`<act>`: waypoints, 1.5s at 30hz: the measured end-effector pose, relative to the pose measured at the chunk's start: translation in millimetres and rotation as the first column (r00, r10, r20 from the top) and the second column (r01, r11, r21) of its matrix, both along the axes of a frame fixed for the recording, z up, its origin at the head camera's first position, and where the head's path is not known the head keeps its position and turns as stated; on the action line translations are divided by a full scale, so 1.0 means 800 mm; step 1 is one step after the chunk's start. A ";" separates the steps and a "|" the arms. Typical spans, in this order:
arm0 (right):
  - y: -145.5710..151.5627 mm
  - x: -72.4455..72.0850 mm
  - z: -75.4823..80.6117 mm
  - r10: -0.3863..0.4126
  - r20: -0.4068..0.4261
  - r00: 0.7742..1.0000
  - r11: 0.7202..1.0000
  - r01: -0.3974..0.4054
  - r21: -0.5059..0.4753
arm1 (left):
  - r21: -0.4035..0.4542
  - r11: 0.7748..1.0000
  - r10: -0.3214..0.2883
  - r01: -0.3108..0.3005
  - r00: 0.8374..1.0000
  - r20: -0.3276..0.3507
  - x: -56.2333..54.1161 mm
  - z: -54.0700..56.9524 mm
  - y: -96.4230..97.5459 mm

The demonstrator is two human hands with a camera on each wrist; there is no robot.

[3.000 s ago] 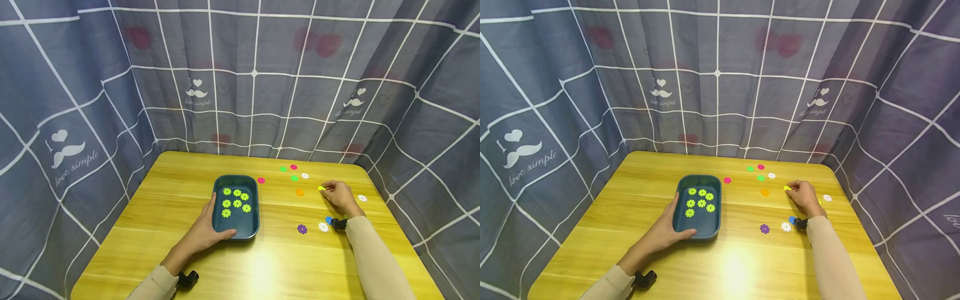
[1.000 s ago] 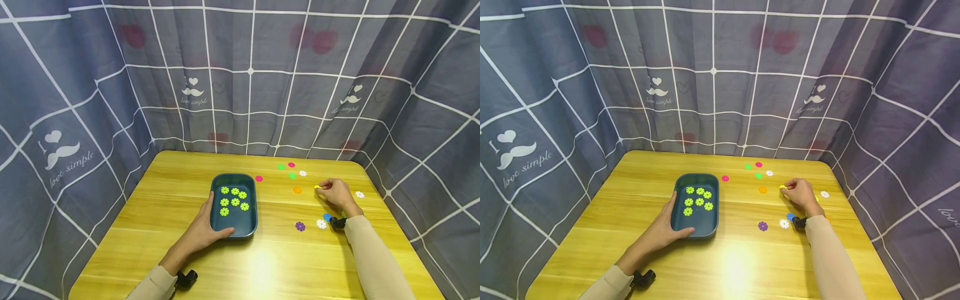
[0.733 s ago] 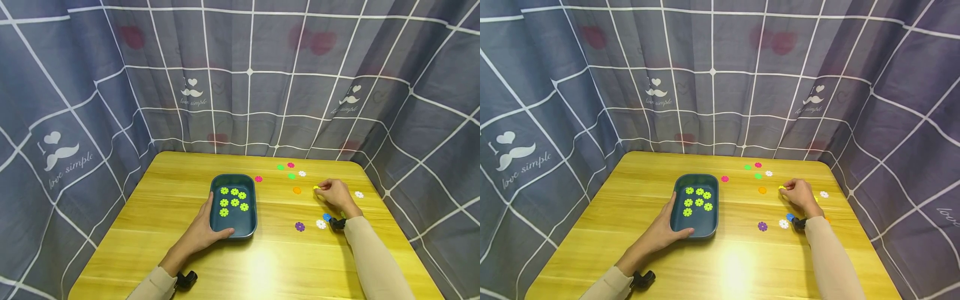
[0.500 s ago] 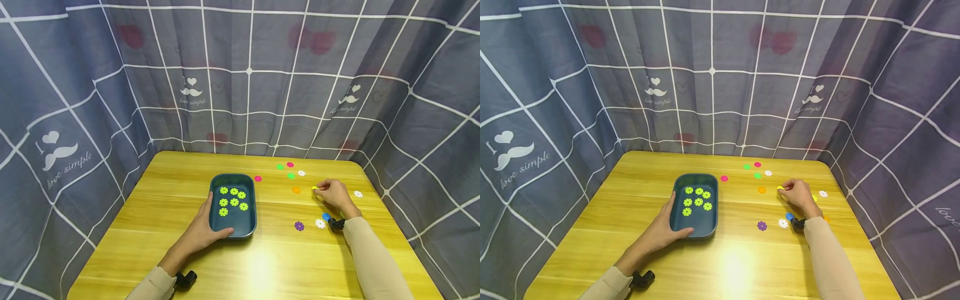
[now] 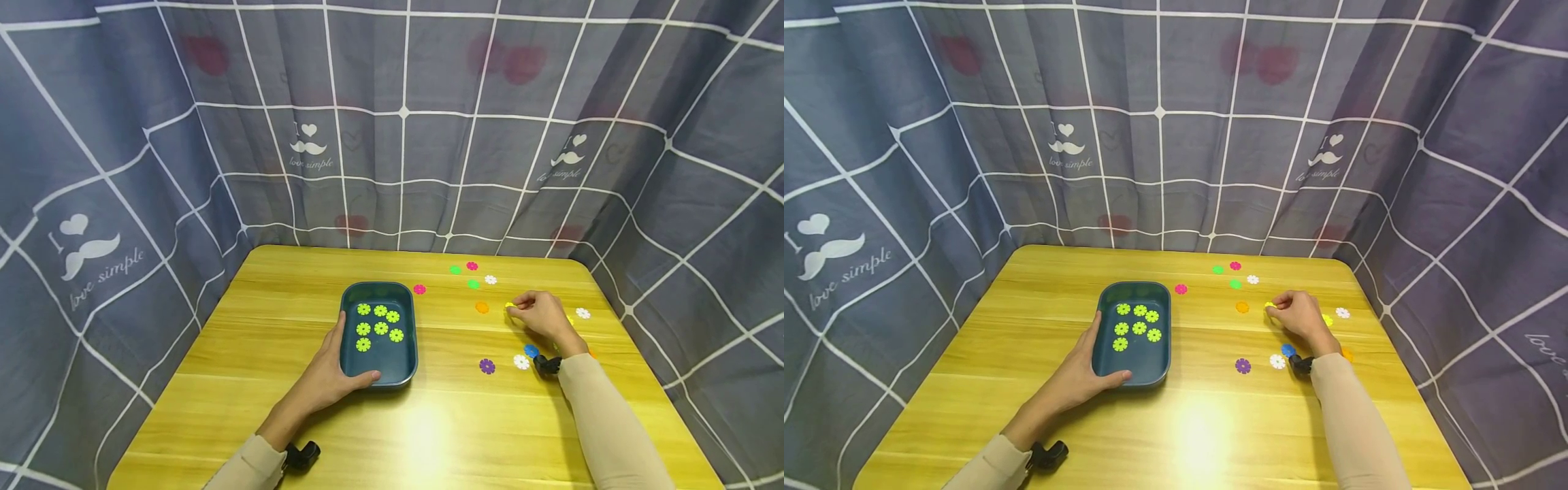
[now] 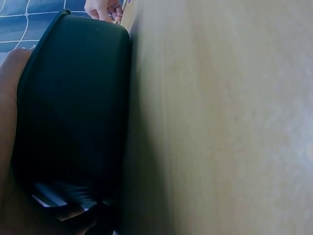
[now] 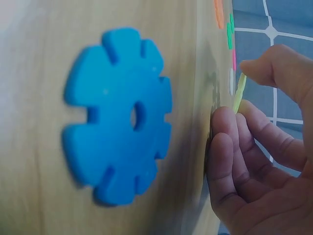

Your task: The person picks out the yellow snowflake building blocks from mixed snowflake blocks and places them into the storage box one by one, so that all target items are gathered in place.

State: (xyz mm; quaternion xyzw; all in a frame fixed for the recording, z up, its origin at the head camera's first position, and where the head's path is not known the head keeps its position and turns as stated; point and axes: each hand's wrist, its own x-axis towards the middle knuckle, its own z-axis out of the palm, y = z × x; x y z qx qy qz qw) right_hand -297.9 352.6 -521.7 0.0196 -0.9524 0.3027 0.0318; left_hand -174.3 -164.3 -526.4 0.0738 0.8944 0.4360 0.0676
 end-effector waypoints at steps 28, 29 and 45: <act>-0.024 0.013 0.016 0.020 0.015 1.000 0.998 -0.019 -0.058 | -0.001 1.000 0.001 -0.001 1.000 -0.007 -0.001 -0.002 0.001; -0.025 0.014 0.016 0.023 0.007 1.000 0.998 -0.023 -0.055 | -0.002 1.000 0.001 -0.001 1.000 -0.007 -0.001 -0.002 0.001; -0.044 0.021 0.024 0.054 -0.020 0.998 0.995 -0.056 -0.082 | -0.007 1.000 0.004 -0.004 1.000 -0.006 -0.001 -0.003 0.000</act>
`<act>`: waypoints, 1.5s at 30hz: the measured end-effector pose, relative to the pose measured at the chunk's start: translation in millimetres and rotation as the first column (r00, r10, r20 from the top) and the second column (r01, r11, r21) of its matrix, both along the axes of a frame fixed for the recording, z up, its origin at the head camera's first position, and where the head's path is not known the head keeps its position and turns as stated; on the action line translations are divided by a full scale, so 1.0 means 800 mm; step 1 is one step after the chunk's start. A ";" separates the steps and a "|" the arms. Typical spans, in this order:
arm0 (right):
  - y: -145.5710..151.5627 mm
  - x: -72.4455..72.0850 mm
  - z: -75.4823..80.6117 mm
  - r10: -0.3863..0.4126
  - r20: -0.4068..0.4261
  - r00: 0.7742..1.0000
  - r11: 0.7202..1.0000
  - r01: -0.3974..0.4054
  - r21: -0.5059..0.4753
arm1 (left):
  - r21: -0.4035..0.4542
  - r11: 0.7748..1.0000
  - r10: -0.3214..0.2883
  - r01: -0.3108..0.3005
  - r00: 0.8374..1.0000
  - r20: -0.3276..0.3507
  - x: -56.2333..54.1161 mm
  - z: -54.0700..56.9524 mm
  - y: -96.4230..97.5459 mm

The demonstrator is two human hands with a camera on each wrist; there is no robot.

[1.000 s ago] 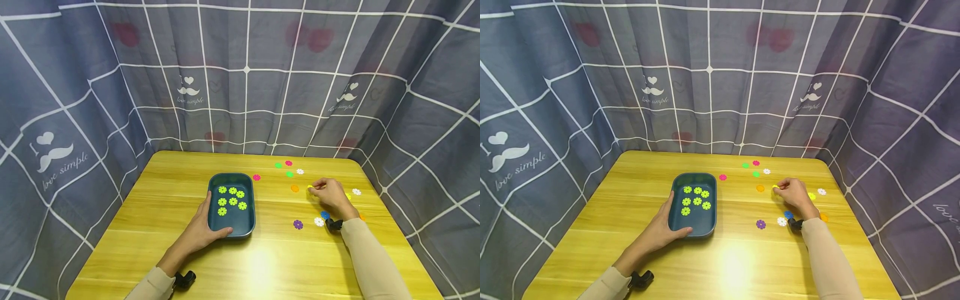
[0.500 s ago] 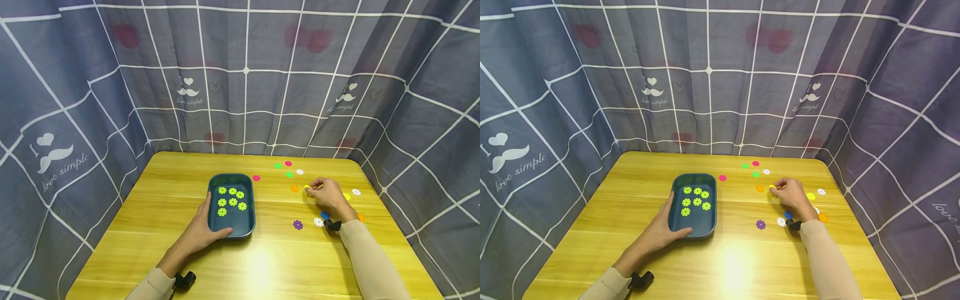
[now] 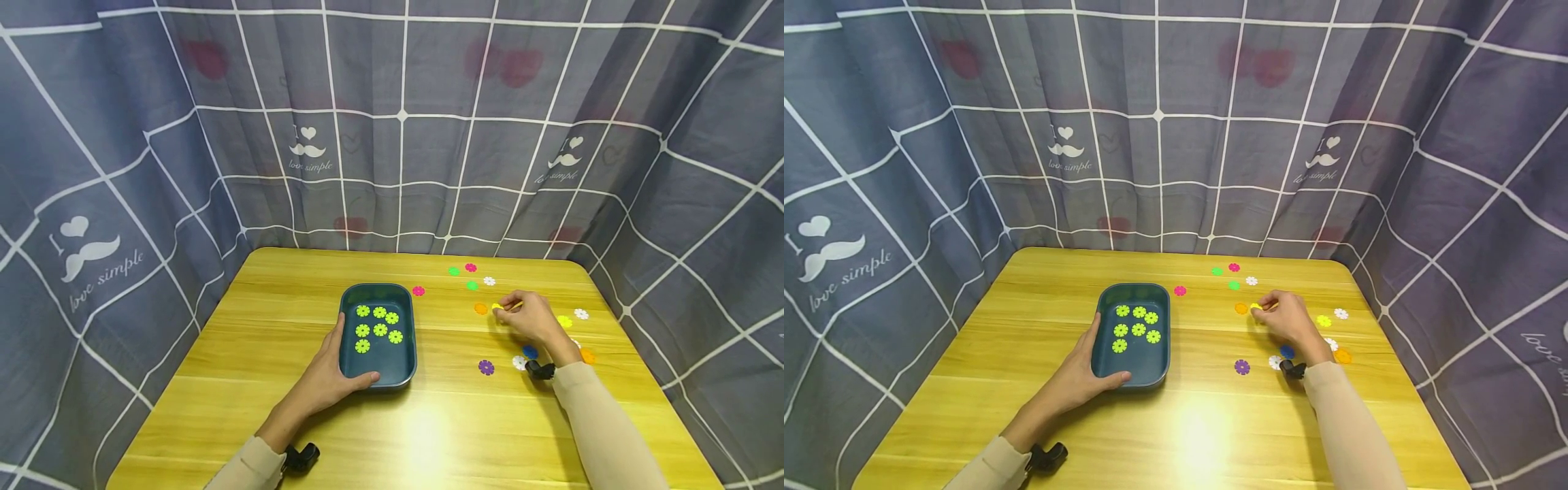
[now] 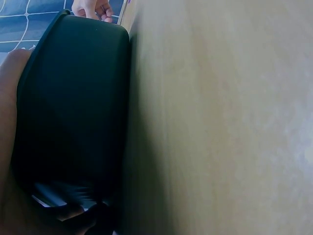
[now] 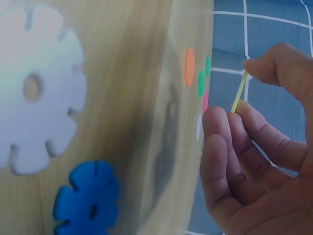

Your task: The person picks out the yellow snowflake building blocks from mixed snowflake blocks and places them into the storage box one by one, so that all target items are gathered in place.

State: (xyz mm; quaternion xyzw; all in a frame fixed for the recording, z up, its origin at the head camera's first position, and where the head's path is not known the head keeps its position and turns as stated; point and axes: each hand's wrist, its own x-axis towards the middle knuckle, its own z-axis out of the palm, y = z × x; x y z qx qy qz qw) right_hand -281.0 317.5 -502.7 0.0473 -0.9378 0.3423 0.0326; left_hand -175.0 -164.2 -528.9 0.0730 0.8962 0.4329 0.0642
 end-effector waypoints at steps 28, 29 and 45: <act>-0.035 0.012 0.012 0.098 -0.012 0.995 0.995 -0.097 0.032 | 0.018 1.000 -0.001 0.001 1.000 0.000 0.001 0.005 -0.002; -0.036 0.013 0.013 0.097 -0.008 0.995 0.995 -0.096 0.032 | 0.019 1.000 -0.002 0.002 1.000 0.000 0.001 0.004 -0.002; -0.056 0.024 0.020 0.140 -0.019 0.990 0.989 -0.139 0.039 | 0.029 1.000 -0.002 0.002 1.000 -0.004 0.001 0.000 -0.001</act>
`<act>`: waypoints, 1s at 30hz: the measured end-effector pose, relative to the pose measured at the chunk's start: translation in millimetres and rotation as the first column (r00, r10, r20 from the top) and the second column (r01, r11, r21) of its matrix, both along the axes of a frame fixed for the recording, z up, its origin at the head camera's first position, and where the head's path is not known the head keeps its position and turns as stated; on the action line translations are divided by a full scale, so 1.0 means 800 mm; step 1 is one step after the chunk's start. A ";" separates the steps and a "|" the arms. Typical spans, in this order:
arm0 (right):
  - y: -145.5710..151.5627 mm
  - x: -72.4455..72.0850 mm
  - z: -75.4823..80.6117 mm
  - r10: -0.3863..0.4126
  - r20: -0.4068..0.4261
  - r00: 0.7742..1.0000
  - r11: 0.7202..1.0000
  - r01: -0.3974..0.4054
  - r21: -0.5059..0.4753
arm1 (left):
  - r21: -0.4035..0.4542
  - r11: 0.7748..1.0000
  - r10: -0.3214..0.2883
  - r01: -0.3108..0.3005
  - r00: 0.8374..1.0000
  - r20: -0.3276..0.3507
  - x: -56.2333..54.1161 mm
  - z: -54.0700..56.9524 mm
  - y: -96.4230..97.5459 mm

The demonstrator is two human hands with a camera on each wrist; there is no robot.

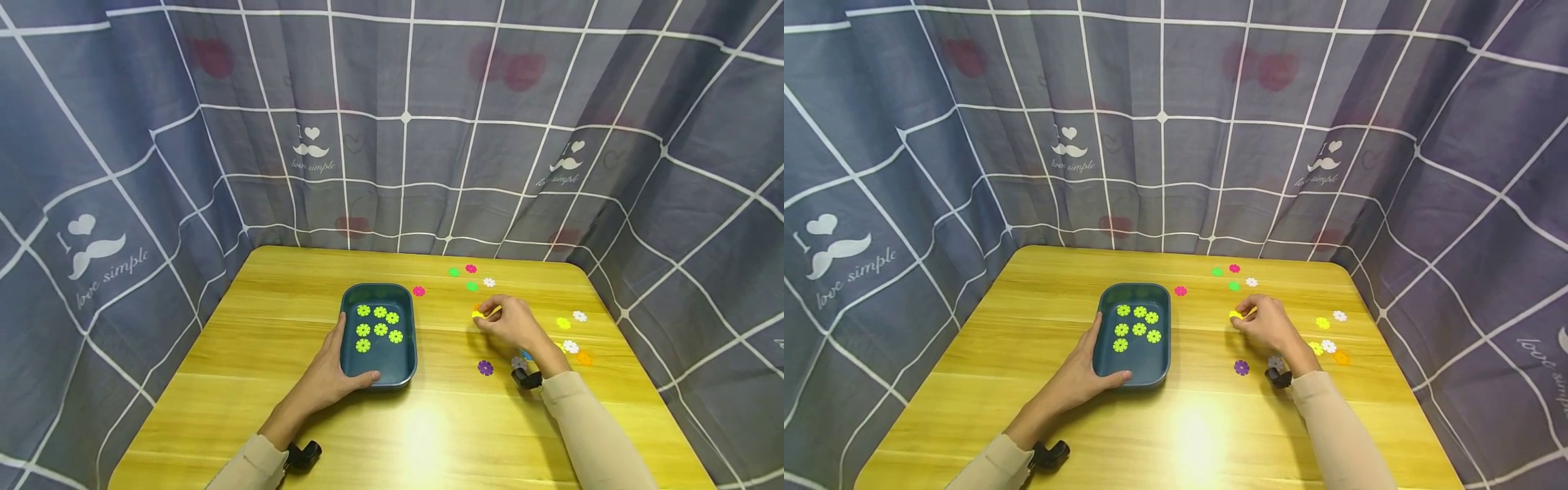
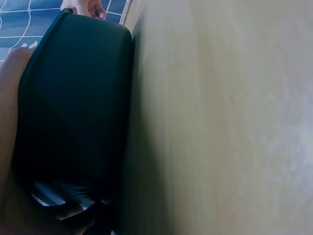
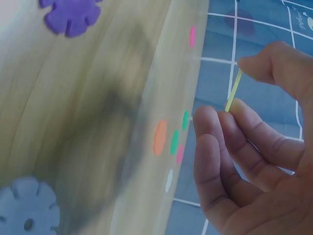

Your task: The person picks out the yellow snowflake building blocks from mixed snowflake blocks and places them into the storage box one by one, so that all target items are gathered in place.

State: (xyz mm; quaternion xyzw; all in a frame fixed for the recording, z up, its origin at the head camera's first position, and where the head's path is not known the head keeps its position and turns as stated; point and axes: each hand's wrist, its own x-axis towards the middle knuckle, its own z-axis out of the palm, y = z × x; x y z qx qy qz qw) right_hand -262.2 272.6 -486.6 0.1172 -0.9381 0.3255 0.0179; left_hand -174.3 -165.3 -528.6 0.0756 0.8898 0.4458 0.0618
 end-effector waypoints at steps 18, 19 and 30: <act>-0.023 0.002 0.002 0.038 -0.030 0.999 0.999 -0.039 -0.021 | -0.021 1.000 0.001 -0.001 1.000 0.004 -0.002 0.003 -0.001; -0.024 0.002 0.003 0.039 -0.028 0.999 0.999 -0.040 -0.020 | -0.021 1.000 0.000 0.000 1.000 0.002 -0.002 0.004 -0.001; -0.041 0.004 0.007 0.085 -0.021 0.996 0.996 -0.085 -0.011 | -0.012 1.000 -0.010 0.010 1.000 -0.005 -0.001 0.001 -0.002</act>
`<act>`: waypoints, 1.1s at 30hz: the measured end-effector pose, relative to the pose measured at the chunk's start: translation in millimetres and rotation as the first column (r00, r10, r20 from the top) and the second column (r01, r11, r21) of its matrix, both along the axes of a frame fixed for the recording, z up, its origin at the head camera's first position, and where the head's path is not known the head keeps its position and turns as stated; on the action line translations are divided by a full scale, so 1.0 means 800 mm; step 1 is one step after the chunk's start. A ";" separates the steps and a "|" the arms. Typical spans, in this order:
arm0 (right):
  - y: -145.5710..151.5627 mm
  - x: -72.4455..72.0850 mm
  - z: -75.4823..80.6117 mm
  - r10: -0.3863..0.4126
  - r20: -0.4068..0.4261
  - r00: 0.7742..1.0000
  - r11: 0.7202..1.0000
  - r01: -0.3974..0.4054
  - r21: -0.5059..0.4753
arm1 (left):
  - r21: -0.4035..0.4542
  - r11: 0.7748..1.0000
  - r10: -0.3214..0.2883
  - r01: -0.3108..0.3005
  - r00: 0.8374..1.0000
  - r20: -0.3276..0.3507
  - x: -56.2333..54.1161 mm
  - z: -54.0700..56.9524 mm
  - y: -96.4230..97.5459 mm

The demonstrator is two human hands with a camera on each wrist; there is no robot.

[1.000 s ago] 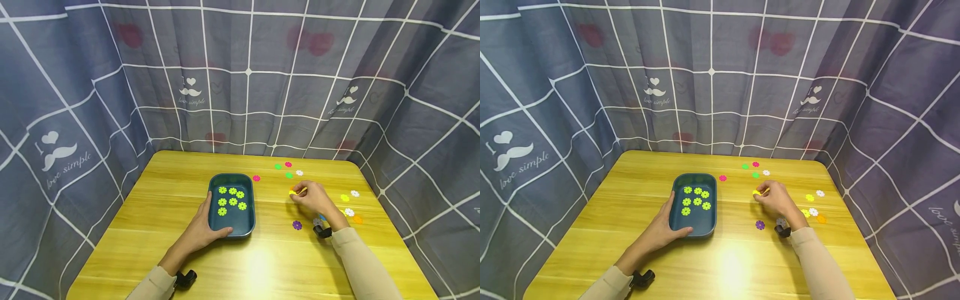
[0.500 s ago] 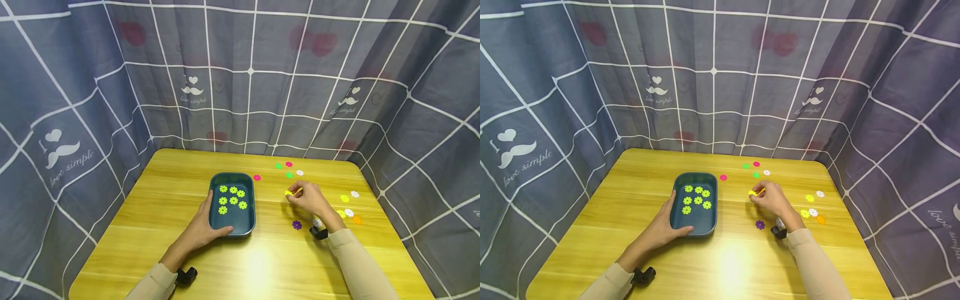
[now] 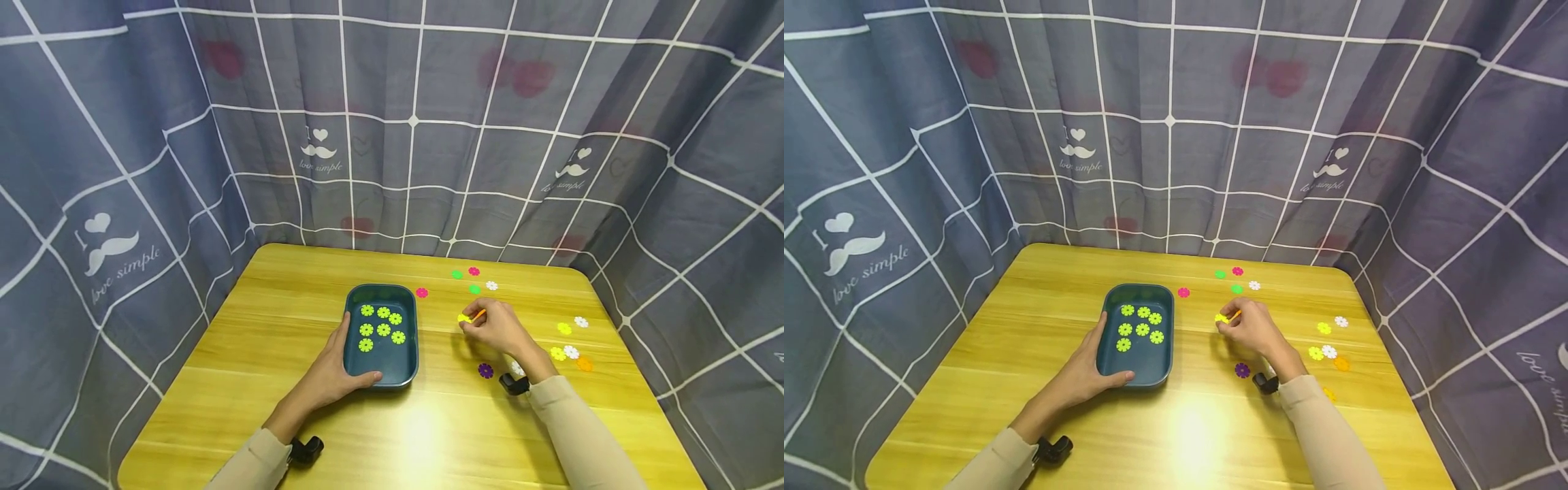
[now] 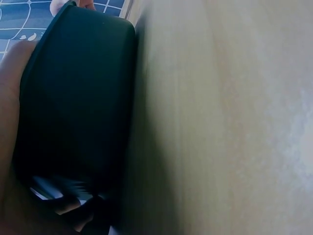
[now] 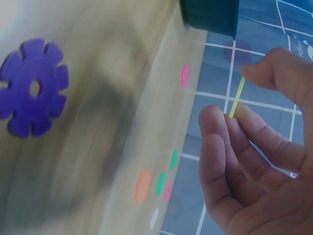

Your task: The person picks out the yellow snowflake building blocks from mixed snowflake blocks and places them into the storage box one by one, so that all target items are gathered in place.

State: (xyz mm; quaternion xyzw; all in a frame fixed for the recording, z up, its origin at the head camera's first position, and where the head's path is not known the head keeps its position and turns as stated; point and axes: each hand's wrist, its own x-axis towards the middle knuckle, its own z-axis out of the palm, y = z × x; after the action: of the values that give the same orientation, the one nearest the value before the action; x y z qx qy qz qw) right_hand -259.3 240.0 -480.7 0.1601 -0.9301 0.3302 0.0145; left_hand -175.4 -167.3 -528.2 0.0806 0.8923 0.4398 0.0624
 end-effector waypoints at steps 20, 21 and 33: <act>-0.046 0.004 -0.001 0.098 -0.020 0.995 0.995 -0.098 -0.029 | 0.017 1.000 0.010 -0.011 1.000 0.020 0.004 -0.006 0.004; -0.048 0.004 -0.001 0.102 -0.024 0.994 0.994 -0.103 -0.029 | 0.015 1.000 0.010 -0.010 1.000 0.019 0.004 -0.006 0.003; -0.080 -0.001 0.011 0.163 -0.034 0.986 0.985 -0.164 -0.046 | 0.012 1.000 0.003 -0.003 1.000 0.005 0.000 -0.002 0.000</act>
State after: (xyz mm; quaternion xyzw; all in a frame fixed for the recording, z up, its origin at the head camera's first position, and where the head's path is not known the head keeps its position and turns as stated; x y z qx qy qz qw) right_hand -260.2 176.2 -471.7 0.2403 -0.9052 0.3506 0.0052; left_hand -175.0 -167.5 -529.8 0.0787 0.8895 0.4456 0.0636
